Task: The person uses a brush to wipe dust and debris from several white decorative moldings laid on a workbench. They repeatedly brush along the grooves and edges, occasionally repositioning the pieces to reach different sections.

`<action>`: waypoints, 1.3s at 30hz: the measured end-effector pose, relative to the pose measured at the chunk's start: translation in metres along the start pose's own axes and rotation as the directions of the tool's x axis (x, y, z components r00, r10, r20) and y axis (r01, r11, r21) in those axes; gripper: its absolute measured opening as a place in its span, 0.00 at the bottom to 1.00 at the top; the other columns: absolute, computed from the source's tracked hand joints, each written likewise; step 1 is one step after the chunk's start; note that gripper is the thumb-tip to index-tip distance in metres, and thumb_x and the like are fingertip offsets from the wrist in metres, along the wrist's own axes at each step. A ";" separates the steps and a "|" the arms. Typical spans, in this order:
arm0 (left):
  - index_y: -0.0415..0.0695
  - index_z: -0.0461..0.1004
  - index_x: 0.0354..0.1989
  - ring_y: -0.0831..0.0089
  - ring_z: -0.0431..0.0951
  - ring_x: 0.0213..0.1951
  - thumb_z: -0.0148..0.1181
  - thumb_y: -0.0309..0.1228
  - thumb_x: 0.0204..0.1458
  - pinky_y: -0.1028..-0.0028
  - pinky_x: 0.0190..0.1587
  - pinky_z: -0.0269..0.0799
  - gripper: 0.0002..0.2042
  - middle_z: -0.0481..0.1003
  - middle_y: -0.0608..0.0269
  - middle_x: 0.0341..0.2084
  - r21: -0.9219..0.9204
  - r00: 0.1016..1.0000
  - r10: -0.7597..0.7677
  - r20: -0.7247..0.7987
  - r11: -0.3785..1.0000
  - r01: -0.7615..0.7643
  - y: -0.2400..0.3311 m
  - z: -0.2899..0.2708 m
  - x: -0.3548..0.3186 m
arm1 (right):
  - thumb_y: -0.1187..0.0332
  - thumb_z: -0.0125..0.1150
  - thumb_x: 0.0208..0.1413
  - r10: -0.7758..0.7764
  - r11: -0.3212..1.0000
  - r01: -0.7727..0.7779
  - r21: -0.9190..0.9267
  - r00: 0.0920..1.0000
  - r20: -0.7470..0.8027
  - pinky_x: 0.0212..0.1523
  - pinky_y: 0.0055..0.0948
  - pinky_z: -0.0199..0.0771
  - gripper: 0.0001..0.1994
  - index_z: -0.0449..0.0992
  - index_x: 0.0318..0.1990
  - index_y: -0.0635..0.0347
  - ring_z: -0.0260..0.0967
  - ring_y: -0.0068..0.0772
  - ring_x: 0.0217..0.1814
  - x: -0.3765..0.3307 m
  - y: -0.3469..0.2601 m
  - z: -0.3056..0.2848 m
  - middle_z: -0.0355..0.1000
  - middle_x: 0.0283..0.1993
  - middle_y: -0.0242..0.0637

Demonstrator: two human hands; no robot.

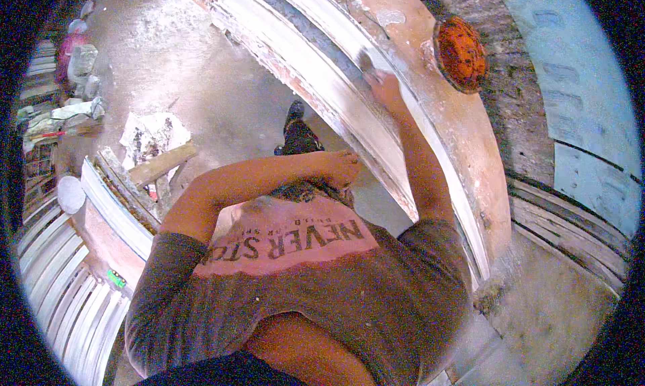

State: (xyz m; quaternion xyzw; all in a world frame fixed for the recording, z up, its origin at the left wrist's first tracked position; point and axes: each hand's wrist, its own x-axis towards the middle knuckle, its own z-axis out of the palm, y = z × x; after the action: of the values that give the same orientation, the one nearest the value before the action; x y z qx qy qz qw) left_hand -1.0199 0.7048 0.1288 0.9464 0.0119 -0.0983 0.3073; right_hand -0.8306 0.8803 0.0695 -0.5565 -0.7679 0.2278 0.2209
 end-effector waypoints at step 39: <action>0.45 0.81 0.26 0.53 0.71 0.50 0.61 0.41 0.47 0.52 0.50 0.68 0.12 0.72 0.46 0.46 -0.534 0.995 0.093 0.037 0.844 -0.059 -0.135 -0.046 -0.062 | 0.66 0.53 0.58 -0.225 0.934 0.273 -0.231 0.951 0.213 0.40 0.43 0.79 0.11 0.75 0.45 0.59 0.74 0.48 0.42 0.318 -0.194 0.116 0.69 0.48 0.46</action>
State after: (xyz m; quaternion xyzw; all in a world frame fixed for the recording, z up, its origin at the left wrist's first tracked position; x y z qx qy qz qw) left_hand -1.0835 0.8437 0.0990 0.8206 -0.0084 -0.1081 0.5611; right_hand -1.1353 1.1181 0.1194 -0.4549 -0.8724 0.1464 0.1022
